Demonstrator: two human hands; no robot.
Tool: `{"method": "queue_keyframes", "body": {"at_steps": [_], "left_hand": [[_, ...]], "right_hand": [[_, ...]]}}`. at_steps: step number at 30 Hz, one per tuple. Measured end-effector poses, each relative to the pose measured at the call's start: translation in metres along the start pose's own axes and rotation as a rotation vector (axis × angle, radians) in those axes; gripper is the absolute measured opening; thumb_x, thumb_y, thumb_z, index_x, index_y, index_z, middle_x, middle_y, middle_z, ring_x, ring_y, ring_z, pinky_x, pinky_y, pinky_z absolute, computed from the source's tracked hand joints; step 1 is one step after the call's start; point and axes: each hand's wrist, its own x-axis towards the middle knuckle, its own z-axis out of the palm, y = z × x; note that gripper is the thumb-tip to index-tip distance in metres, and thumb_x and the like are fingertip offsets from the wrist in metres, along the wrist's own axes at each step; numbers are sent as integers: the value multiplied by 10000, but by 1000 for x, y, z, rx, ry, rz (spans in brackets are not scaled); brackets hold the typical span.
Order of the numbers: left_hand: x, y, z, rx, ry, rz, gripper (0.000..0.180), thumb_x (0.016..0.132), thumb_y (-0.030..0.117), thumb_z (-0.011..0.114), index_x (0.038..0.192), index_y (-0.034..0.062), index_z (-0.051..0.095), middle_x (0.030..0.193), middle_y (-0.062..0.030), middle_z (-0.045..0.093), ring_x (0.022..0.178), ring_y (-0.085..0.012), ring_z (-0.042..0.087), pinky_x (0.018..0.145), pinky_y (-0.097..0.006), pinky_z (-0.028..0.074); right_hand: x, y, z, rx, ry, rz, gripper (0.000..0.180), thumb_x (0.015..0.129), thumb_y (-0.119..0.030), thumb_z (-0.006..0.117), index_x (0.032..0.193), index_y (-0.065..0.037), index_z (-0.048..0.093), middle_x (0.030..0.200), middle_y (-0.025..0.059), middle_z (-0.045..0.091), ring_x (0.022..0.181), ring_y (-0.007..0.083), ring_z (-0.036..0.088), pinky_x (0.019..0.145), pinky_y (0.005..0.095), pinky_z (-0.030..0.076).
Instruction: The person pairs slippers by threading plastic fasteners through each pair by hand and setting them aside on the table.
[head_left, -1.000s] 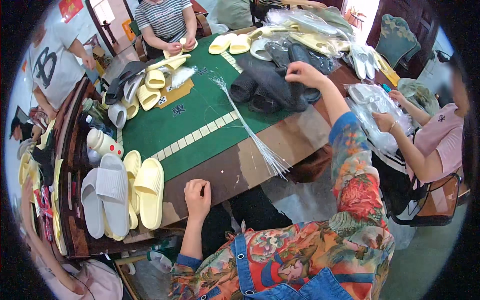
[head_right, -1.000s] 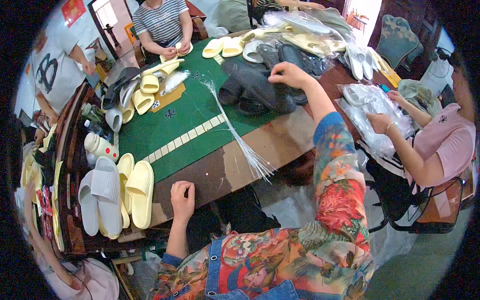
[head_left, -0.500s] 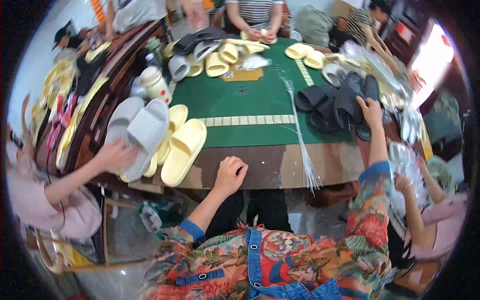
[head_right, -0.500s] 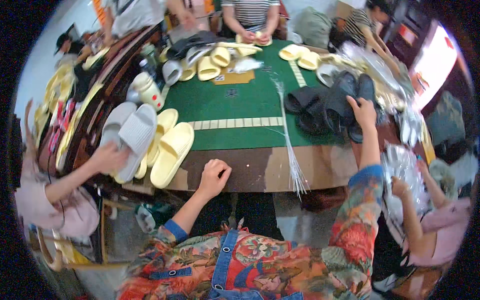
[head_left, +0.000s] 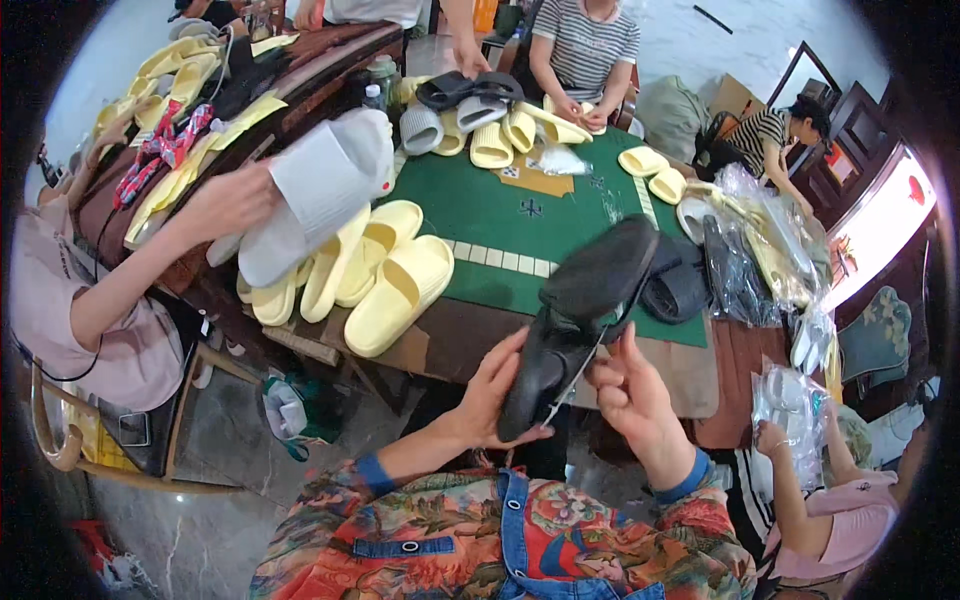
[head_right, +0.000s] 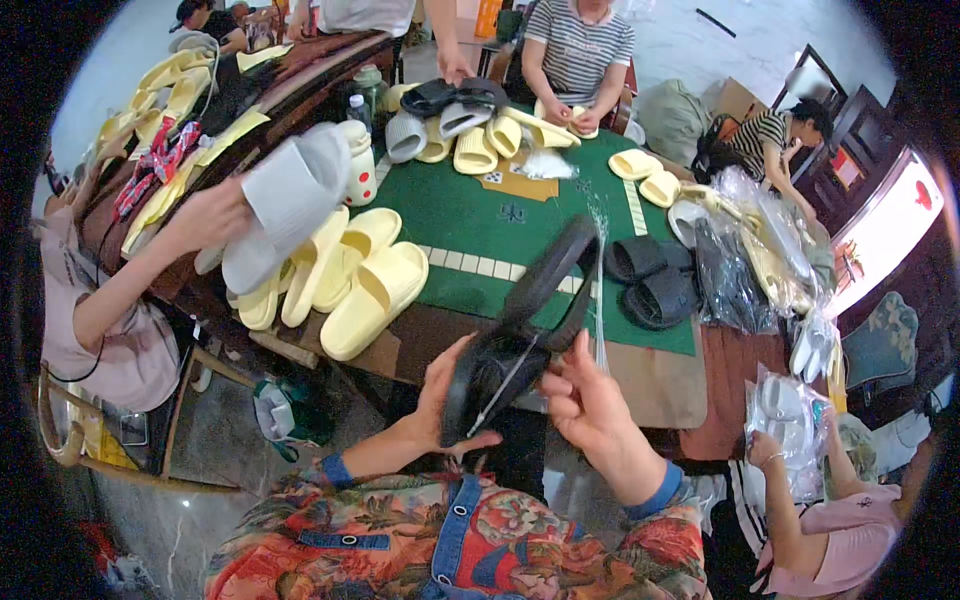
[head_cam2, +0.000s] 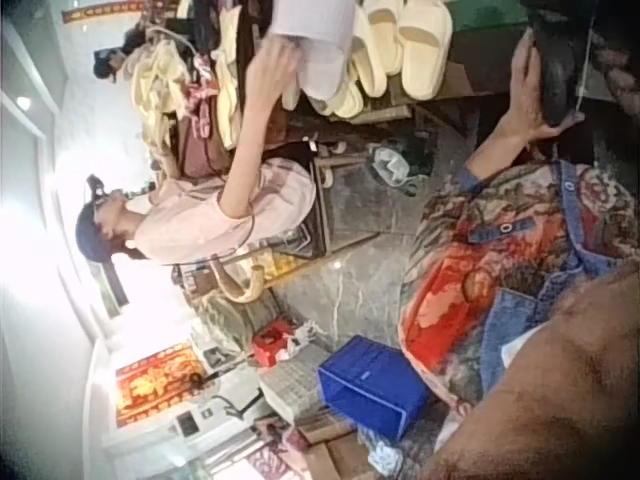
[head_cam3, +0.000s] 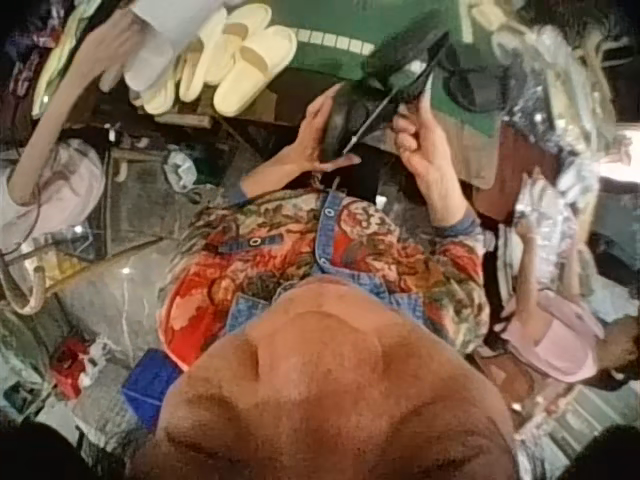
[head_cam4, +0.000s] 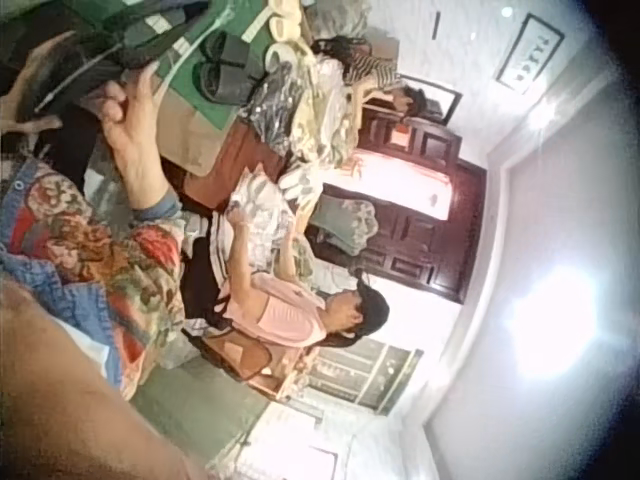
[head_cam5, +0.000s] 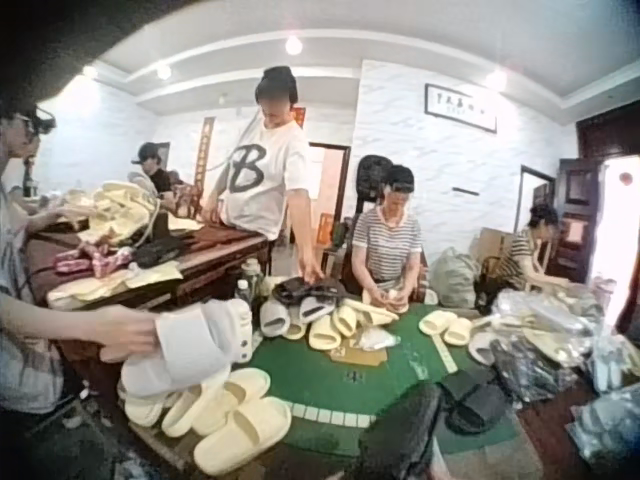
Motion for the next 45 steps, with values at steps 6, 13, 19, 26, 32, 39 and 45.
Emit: {"method": "queue_keyframes", "body": {"at_steps": [6,13,19,26,32,39,45], "left_hand": [[40,17,-71,-585,146,-693,741,730,179,693,1312,-31,286,1203,-162,482,1108,-241,473,976,-373,343],[23,-125,-87,96,212,-963,663,800,267,616,1295,-36,295,1199,-234,451,1118,-337,438,956,-412,350],[16,-93,-53,927,-1,-339,396,843,171,539,1186,3,434,1217,-227,389,1134,-398,372,973,-460,286],[45,-109,-51,707,0,-315,186,862,102,488,976,-23,565,1005,-193,538,956,-349,526,837,-375,422],[103,-179,-78,923,-701,-613,132,766,111,565,864,78,648,900,-152,621,880,-337,586,773,-395,467],[101,-195,-73,1025,-799,-707,124,729,111,564,825,71,632,893,-163,627,910,-325,586,773,-445,464],[123,-141,-11,681,-170,-406,115,835,147,501,867,37,492,722,-198,584,710,-389,567,615,-480,436]], "right_hand": [[0,9,15,32,-155,236,342,891,-437,449,1020,-123,489,893,76,485,531,60,341,350,133,190],[115,36,-34,131,-95,81,250,926,-298,439,1112,-136,478,1257,160,450,610,104,484,388,160,323],[80,41,-84,-85,-51,-81,278,920,-326,443,1047,-102,545,849,12,564,532,68,383,397,173,238],[60,-4,-80,-267,70,-628,252,927,-287,440,939,-71,569,692,-18,497,496,58,345,432,197,241],[131,-25,-14,-1016,176,-1041,253,898,-253,482,866,-29,596,745,64,614,670,164,573,587,283,434],[194,30,-34,-1401,333,-1202,184,841,-204,543,894,-38,604,788,127,613,706,274,596,653,315,468],[193,17,-43,-1112,294,-1011,198,834,-208,539,969,-69,580,837,117,629,731,261,614,650,357,470]]}}
